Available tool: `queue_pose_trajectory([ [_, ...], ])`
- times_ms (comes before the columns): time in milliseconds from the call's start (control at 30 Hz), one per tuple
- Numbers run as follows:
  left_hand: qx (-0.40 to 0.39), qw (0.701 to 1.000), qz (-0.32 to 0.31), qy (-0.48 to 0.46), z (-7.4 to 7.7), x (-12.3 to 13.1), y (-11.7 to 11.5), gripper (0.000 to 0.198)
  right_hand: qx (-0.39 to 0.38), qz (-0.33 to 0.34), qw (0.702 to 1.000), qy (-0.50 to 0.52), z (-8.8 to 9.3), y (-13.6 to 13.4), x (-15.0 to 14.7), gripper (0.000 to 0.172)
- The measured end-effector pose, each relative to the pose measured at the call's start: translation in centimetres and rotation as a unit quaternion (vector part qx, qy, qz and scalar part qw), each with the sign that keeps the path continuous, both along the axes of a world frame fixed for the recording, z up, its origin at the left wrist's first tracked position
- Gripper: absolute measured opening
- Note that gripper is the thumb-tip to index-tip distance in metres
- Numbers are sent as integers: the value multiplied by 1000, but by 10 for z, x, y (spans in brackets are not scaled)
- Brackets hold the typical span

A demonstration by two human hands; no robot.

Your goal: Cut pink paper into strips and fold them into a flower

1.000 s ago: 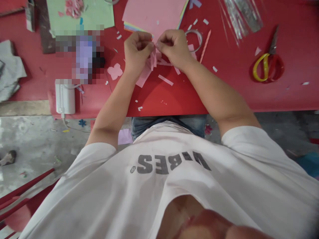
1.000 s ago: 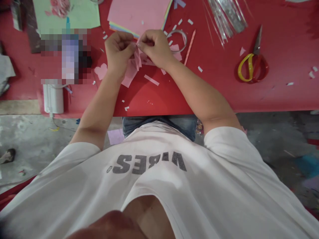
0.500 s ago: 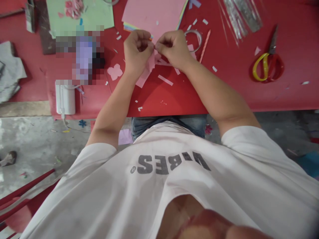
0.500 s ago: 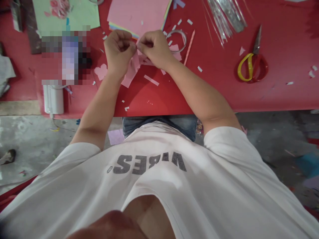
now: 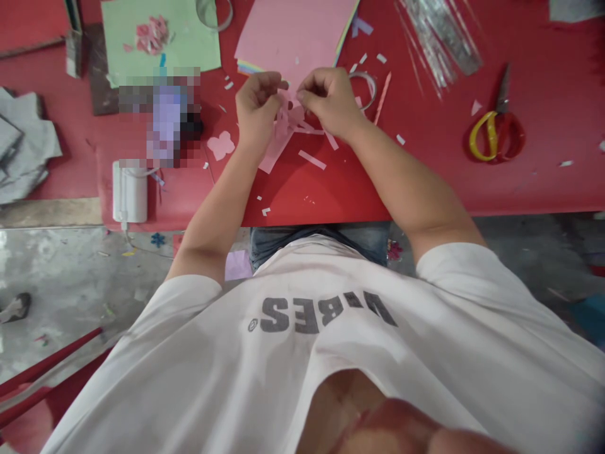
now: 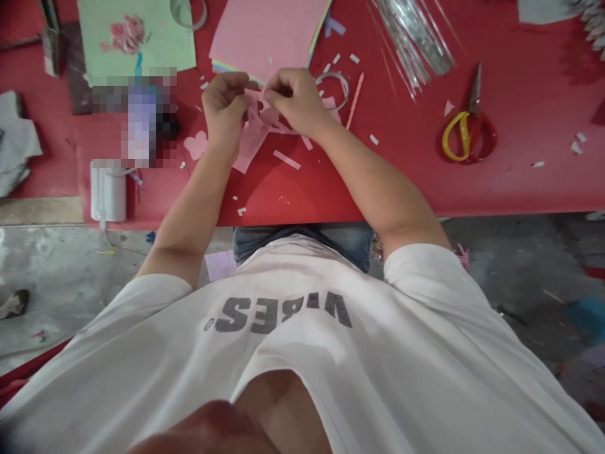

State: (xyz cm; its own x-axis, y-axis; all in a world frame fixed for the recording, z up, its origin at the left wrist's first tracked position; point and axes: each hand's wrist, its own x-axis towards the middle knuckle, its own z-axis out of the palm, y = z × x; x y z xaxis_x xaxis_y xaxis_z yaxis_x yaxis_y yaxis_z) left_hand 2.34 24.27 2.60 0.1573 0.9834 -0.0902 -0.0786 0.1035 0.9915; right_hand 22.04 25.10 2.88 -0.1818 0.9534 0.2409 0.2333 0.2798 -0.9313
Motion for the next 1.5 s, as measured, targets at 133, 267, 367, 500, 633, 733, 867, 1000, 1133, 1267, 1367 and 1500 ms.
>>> queue_pose_trajectory([
  [133, 101, 992, 76, 17, -11, 5, 3, 31, -23, 1, 999, -40, 7, -3, 3, 32],
  [267, 105, 992, 72, 0, -11, 8, -3, 24, -9, 5, 998, -59, 4, 2, 3, 31],
  [367, 75, 995, 46, -47, -8, 4, -3, 22, 8, 2, 998, -57, 2, 7, 4, 56],
  [500, -1, 993, -8, -118, 0, -9, 1, 40, 25, -40, 999, 9, 1, 14, 9, 82],
  [633, 22, 998, -14, -61, 14, -19, -2, 45, -6, -66, 997, 39, -1, 16, 12, 77],
  [733, 50, 998, -48, -11, 23, -19, -9, 47, -18, -58, 998, 35, -3, 14, 11, 72],
  [867, 57, 998, -31, -15, 26, -18, -13, 51, -11, -46, 998, 49, -5, 11, 9, 64],
  [1000, 47, 999, -7, -15, 21, -20, -12, 50, -4, -38, 997, 68, -7, 10, 9, 54],
  [1133, 58, 997, -11, -59, 15, -21, -9, 41, 2, -32, 996, 83, -9, 9, 10, 42],
  [1267, 48, 995, 5, -85, 17, -18, -13, 35, 9, -27, 996, 90, -8, 6, 8, 26],
  [1367, 33, 997, 8, -71, 22, -15, -15, 37, 10, -32, 996, 81, -7, 4, 8, 23],
  [1500, 49, 997, -15, -54, 22, -16, -14, 38, 11, -33, 997, 62, -6, 3, 9, 28],
])
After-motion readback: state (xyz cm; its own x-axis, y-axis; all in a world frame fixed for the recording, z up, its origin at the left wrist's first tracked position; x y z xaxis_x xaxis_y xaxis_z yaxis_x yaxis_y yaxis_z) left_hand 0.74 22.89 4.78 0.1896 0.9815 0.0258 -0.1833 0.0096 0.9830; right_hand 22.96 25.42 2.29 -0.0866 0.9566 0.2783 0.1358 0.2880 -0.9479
